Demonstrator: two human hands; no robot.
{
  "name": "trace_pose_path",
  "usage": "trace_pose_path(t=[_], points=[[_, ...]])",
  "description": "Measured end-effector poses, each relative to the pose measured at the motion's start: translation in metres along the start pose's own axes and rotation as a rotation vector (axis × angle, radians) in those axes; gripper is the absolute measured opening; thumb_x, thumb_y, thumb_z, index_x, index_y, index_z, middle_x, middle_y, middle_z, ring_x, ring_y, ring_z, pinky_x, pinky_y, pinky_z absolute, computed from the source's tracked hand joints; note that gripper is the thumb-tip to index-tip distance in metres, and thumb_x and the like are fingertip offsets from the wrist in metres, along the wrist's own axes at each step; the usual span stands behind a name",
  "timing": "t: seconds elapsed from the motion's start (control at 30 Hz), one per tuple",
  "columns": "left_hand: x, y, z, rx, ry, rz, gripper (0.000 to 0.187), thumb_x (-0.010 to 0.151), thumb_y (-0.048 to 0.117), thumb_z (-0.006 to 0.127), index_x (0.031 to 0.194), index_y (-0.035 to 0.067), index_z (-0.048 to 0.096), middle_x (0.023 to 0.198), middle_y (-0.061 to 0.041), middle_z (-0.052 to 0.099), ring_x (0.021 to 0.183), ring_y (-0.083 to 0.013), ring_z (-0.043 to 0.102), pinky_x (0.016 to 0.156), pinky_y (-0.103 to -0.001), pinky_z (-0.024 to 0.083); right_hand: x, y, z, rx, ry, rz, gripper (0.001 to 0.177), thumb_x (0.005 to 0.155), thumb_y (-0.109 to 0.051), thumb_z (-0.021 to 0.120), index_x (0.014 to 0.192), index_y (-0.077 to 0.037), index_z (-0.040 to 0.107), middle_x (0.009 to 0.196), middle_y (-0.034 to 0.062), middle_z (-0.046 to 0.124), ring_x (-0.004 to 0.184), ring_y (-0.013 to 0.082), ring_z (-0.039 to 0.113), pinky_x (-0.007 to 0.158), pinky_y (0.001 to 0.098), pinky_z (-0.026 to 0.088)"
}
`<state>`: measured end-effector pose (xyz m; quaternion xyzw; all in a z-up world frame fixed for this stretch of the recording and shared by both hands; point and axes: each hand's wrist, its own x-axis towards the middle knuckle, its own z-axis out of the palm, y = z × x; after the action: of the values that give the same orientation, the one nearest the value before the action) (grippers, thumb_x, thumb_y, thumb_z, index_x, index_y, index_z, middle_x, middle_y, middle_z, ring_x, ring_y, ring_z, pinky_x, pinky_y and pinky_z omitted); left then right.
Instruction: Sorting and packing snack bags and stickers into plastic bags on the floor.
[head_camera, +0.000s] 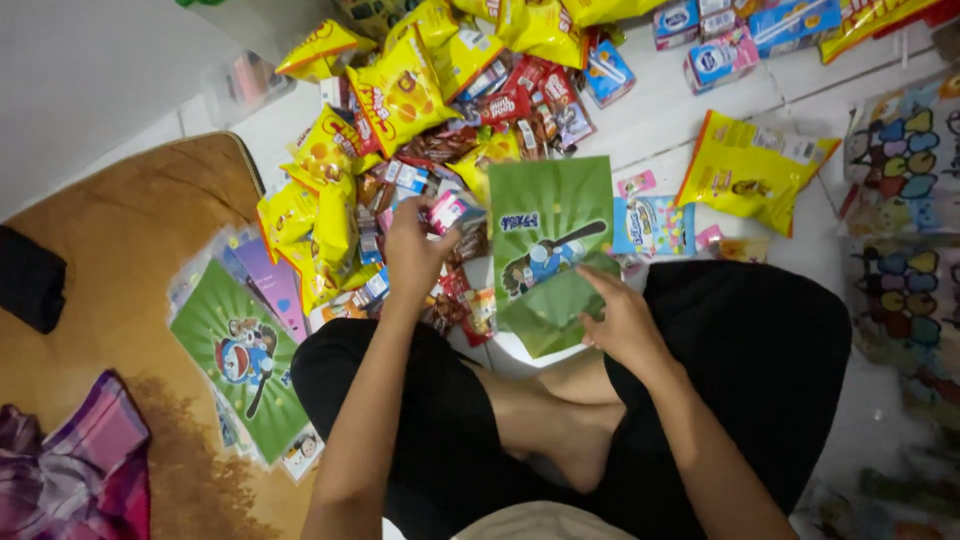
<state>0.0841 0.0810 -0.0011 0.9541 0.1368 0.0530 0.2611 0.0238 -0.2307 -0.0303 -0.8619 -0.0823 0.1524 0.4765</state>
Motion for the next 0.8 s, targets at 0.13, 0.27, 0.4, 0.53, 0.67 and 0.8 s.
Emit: trace_pose_path(t=[0.13,0.27,0.4,0.53,0.67,0.8], points=[[-0.044,0.035,-0.02,-0.5,-0.171,-0.015,0.048,0.073,0.015,0.083,0.118,0.013,0.066,0.103,-0.013,0.072,0.088,-0.0297,0.074,0.075,-0.039,0.061,-0.001,0.013,0.008,0.099,-0.035,0.019,0.073,0.072,-0.005,0.078,0.142,-0.014,0.062,0.14,0.0194,0.063,0.094,0.0381,0.073,0.092,0.0434,0.058],[-0.079,0.088,-0.036,-0.321,-0.429,0.197,0.049,0.07,0.027,0.088,0.115,0.018,0.071,0.1,-0.011,0.079,0.095,-0.0317,0.078,0.084,-0.043,0.06,-0.006,0.005,0.003,0.224,-0.048,0.038,0.071,0.074,-0.003,0.078,0.143,-0.005,0.059,0.138,0.0253,0.061,0.063,0.0327,0.076,0.083,0.0406,0.061],[-0.094,0.084,0.01,0.185,-0.446,0.422,0.047,0.071,0.045,0.082,0.112,0.026,0.069,0.096,-0.001,0.078,0.1,-0.0255,0.072,0.094,-0.046,0.046,-0.009,0.017,0.008,0.381,-0.1,0.126,0.079,0.078,0.005,0.071,0.152,-0.012,0.051,0.146,0.0223,0.049,0.051,0.0269,0.073,0.071,0.0341,0.063],[-0.106,0.087,0.042,0.451,-0.258,0.592,0.046,0.063,0.045,0.089,0.103,0.027,0.076,0.128,0.001,0.06,0.127,-0.0251,0.048,0.1,-0.05,0.036,-0.011,0.005,-0.001,0.456,-0.097,0.165,0.084,0.079,0.01,0.067,0.156,-0.018,0.046,0.135,0.0224,0.052,0.056,0.0289,0.073,0.055,0.0306,0.063],[-0.11,0.113,0.024,0.578,-0.117,0.608,0.031,0.074,0.036,0.085,0.102,0.026,0.082,0.162,0.0,0.037,0.15,-0.0282,0.03,0.116,-0.06,0.026,-0.001,0.03,0.014,0.456,-0.126,0.205,0.089,0.08,0.007,0.069,0.16,-0.018,0.04,0.063,0.0193,0.07,0.049,0.0257,0.071,0.047,0.0282,0.059],[-0.091,0.097,0.025,0.52,-0.249,0.508,0.05,0.071,0.048,0.086,0.117,0.03,0.077,0.171,0.0,0.016,0.157,-0.0307,0.017,0.121,-0.07,0.013,0.004,0.027,0.015,0.527,-0.081,0.186,0.086,0.079,0.01,0.068,0.158,-0.014,0.043,0.08,0.0213,0.069,0.054,0.029,0.072,0.052,0.0313,0.062]])
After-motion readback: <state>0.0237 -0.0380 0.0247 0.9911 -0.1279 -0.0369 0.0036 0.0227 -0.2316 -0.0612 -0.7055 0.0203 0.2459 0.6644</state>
